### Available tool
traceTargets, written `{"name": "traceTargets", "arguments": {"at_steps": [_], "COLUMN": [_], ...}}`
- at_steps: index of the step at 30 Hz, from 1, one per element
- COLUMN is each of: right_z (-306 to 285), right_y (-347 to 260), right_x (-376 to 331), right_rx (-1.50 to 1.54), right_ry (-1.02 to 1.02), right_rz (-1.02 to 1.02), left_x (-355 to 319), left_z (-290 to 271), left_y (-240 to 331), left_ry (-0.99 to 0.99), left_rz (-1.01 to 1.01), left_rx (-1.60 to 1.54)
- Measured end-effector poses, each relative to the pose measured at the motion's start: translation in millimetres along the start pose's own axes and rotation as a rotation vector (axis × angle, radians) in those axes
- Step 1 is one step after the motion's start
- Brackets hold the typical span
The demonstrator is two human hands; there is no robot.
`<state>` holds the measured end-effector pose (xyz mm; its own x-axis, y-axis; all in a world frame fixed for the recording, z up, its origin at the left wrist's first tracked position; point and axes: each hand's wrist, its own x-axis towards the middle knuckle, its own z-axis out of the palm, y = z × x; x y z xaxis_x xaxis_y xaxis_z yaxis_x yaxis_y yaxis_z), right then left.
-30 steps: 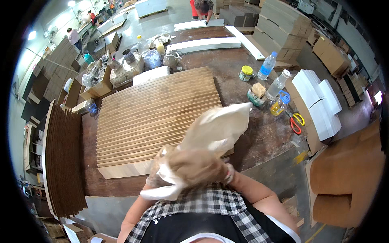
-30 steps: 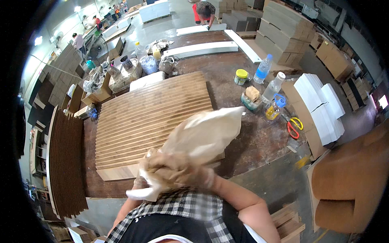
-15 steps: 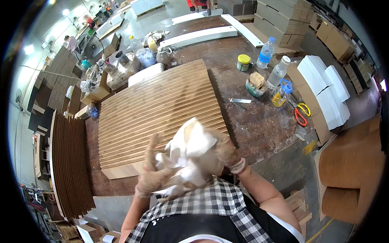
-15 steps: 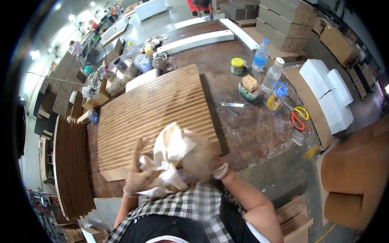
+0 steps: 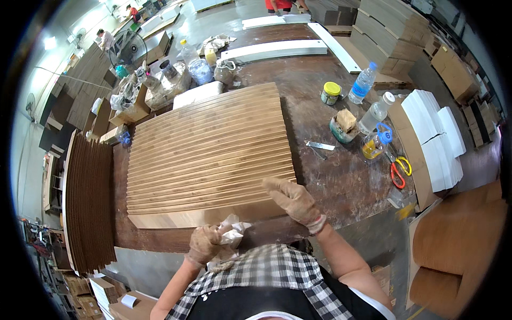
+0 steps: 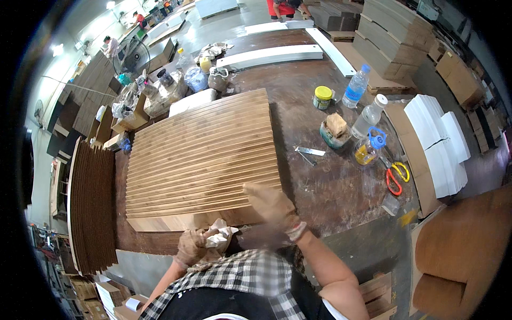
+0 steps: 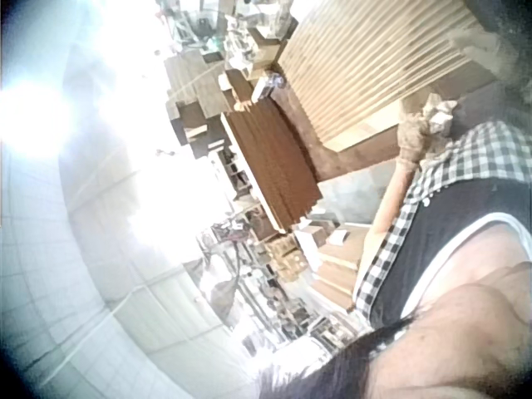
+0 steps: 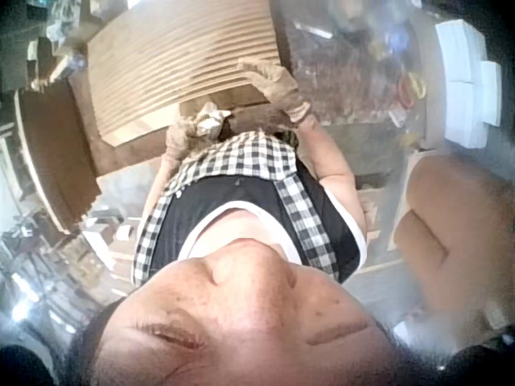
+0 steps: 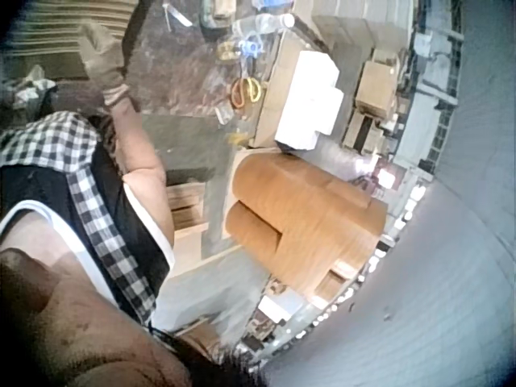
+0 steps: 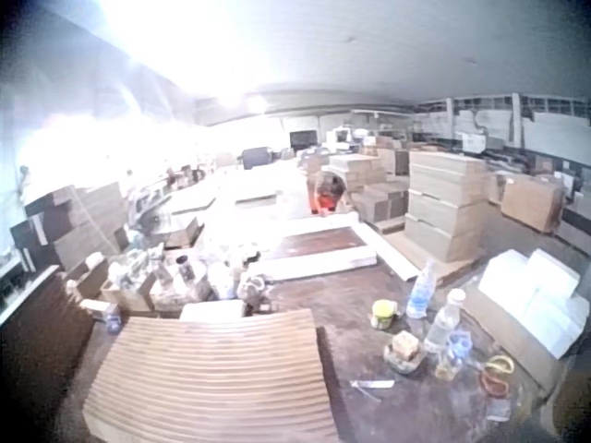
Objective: The person wipes the surface of a wooden slatted panel with a white cloth and then moves it to a stack of similar panels on the table.
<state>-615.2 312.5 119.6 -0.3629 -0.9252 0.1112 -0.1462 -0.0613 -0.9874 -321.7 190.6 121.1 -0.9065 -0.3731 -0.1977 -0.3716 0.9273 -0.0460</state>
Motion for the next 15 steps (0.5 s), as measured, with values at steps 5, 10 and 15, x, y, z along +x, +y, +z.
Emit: {"name": "traceTargets", "arguments": {"at_steps": [5, 10, 15], "right_z": [9.8, -13.4, -130.5], "right_y": [13.1, 44.4, 61.8], "right_x": [-2.4, -0.8, 61.8], "right_rx": [-0.339, 0.098, -0.4], "right_ry": [0.078, 0.295, 0.736], "right_rz": [-0.187, 0.055, -0.207], "left_x": [3.6, -6.1, -2.2], "left_z": [35.8, 52.8, 96.0], "left_y": [-11.2, -19.7, -23.9], "left_ry": [-0.064, 0.359, 0.427], "left_rz": [-0.113, 0.107, 0.126], "left_rx": [-0.262, -0.283, -0.473]}}
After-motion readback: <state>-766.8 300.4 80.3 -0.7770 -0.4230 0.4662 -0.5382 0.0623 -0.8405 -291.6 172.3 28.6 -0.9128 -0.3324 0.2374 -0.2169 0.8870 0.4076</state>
